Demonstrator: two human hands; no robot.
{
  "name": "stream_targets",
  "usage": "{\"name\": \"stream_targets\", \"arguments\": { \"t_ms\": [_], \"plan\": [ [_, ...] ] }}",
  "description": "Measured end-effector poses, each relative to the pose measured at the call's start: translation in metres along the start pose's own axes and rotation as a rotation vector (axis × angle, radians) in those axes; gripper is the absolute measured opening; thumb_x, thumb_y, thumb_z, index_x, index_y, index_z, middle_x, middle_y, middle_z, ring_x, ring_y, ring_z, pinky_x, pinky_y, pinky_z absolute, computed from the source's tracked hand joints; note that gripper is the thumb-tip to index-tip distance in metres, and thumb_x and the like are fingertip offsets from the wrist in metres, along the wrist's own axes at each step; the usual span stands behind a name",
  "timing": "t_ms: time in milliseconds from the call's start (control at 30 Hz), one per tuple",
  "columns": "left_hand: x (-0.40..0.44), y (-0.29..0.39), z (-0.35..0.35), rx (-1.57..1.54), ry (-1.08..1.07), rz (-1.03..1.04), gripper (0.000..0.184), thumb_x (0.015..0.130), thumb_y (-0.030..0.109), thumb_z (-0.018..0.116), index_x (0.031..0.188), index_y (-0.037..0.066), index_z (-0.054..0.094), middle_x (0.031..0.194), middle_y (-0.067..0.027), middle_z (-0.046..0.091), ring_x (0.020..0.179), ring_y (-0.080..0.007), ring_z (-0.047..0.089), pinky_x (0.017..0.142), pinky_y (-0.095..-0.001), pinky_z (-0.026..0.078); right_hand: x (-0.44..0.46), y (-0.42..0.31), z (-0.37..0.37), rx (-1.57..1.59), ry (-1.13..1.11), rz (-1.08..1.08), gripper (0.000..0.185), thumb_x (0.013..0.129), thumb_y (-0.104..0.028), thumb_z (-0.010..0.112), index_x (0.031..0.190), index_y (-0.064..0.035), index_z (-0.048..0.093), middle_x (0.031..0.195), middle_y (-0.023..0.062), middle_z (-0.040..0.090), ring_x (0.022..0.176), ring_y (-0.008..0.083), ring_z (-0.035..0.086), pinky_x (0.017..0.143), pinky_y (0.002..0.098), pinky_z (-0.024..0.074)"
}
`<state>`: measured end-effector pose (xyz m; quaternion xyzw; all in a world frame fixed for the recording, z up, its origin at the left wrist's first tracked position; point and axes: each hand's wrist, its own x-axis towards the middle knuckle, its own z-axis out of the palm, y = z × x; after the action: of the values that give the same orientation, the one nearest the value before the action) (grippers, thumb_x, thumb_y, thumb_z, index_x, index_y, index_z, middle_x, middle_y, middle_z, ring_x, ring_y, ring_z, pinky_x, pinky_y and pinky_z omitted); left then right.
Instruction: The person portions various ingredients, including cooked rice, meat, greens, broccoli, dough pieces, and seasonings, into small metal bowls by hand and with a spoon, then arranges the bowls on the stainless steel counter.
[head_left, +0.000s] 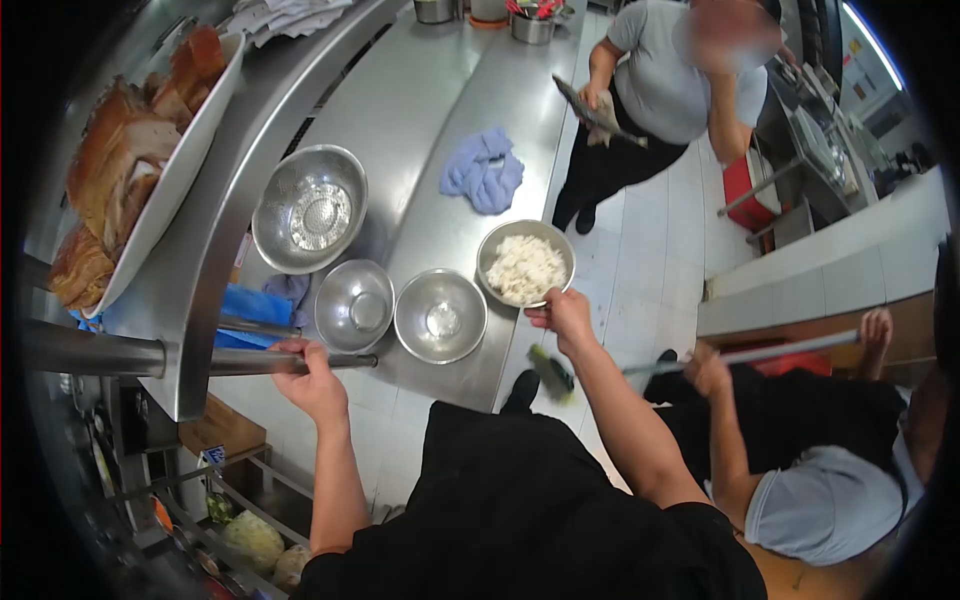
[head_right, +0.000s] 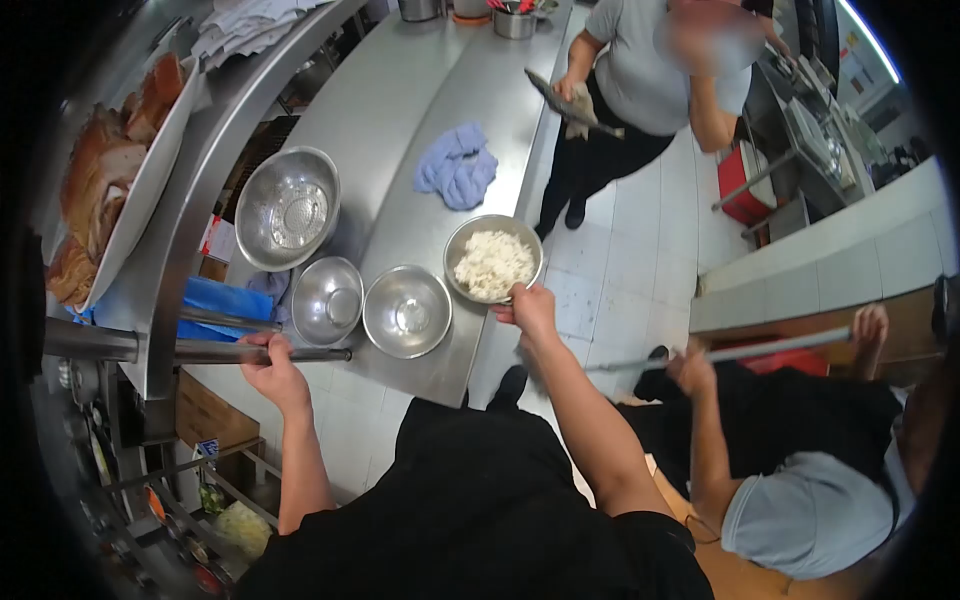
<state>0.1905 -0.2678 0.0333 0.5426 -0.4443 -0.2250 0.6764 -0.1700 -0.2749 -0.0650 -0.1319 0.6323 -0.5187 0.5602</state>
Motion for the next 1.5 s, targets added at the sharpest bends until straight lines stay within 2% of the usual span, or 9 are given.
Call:
{"name": "stream_targets", "arguments": {
  "t_ms": [200,633,767,1000,1100,1167,1300,1333,1500],
  "plan": [
    [0.007,0.000,0.021,-0.075,0.268,-0.044,0.004,0.090,0.001,0.057,0.088,0.001,0.053,0.062,-0.0028,0.050,0.055,-0.0089,0.045,0.055,-0.0245,0.039,0.041,-0.017,0.006,-0.173,-0.188,0.056,0.027,0.094,-0.009,0.050,0.115,0.0058,0.060,0.096,0.0168,0.072,0.074,0.0225,0.074,0.056,0.0301,0.0596],
    [0.014,-0.011,0.040,-0.120,0.564,0.004,0.011,0.097,0.005,0.055,0.088,0.004,0.049,0.062,0.0002,0.042,0.050,-0.0071,0.038,0.044,-0.0239,0.032,0.096,-0.125,0.102,0.008,-0.372,-0.040,0.029,0.095,-0.008,0.046,0.116,0.0111,0.050,0.099,0.0233,0.069,0.069,0.0264,0.072,0.051,0.0292,0.0567],
    [0.015,-0.018,0.038,-0.087,0.620,-0.008,0.017,0.097,0.004,0.053,0.083,0.009,0.046,0.062,0.0017,0.039,0.049,-0.0056,0.035,0.043,-0.0241,0.029,0.166,-0.153,0.162,0.158,-0.351,-0.053,0.028,0.095,-0.009,0.047,0.117,0.0088,0.048,0.098,0.0223,0.068,0.067,0.0260,0.072,0.050,0.0284,0.0555],
    [0.011,-0.009,0.035,-0.029,0.604,-0.043,0.024,0.098,0.010,0.053,0.078,0.011,0.040,0.058,0.0037,0.034,0.049,-0.0054,0.031,0.044,-0.0239,0.028,0.330,-0.168,0.185,0.110,0.116,-0.225,0.026,0.097,-0.015,0.054,0.102,0.0095,0.060,0.085,0.0205,0.070,0.060,0.0267,0.072,0.044,0.0333,0.0557],
    [0.010,-0.010,0.028,-0.050,0.453,-0.102,0.003,0.093,0.005,0.056,0.092,0.006,0.053,0.069,-0.0041,0.052,0.059,-0.0141,0.050,0.058,-0.0296,0.044,0.363,-0.179,0.161,-0.005,0.148,-0.200,0.032,0.095,-0.021,0.053,0.112,0.0066,0.056,0.089,0.0190,0.070,0.063,0.0244,0.072,0.044,0.0312,0.0541],
    [0.018,-0.001,0.053,0.018,0.669,-0.065,0.024,0.096,0.011,0.054,0.078,0.012,0.039,0.057,0.0037,0.032,0.047,-0.0062,0.030,0.046,-0.0238,0.028,0.376,-0.181,0.147,0.001,0.105,-0.235,0.034,0.095,-0.022,0.053,0.111,0.0073,0.055,0.089,0.0192,0.069,0.062,0.0239,0.070,0.046,0.0319,0.0554],
    [0.024,0.007,0.069,0.032,0.753,-0.044,0.021,0.095,0.010,0.054,0.079,0.012,0.041,0.057,0.0048,0.029,0.046,-0.0045,0.026,0.044,-0.0230,0.024,0.391,-0.178,0.126,0.190,0.028,-0.247,0.037,0.096,-0.023,0.049,0.112,0.0102,0.054,0.090,0.0201,0.068,0.060,0.0233,0.069,0.047,0.0314,0.0562],
    [0.019,0.008,0.049,-0.029,0.618,-0.120,0.008,0.091,0.009,0.059,0.086,0.007,0.052,0.062,-0.0025,0.047,0.053,-0.0136,0.047,0.053,-0.0280,0.041,0.393,-0.176,0.125,0.180,0.009,-0.254,0.037,0.096,-0.022,0.050,0.111,0.0110,0.054,0.090,0.0203,0.068,0.060,0.0234,0.069,0.047,0.0314,0.0564],
    [0.017,0.021,0.075,0.135,0.761,-0.034,0.004,0.079,0.006,0.059,0.079,0.007,0.056,0.067,-0.0056,0.052,0.054,-0.0189,0.050,0.051,-0.0307,0.041,0.390,-0.172,0.128,0.031,0.054,-0.308,0.033,0.096,-0.017,0.050,0.104,0.0140,0.059,0.086,0.0198,0.069,0.061,0.0231,0.071,0.049,0.0307,0.0564]
  ]
}}
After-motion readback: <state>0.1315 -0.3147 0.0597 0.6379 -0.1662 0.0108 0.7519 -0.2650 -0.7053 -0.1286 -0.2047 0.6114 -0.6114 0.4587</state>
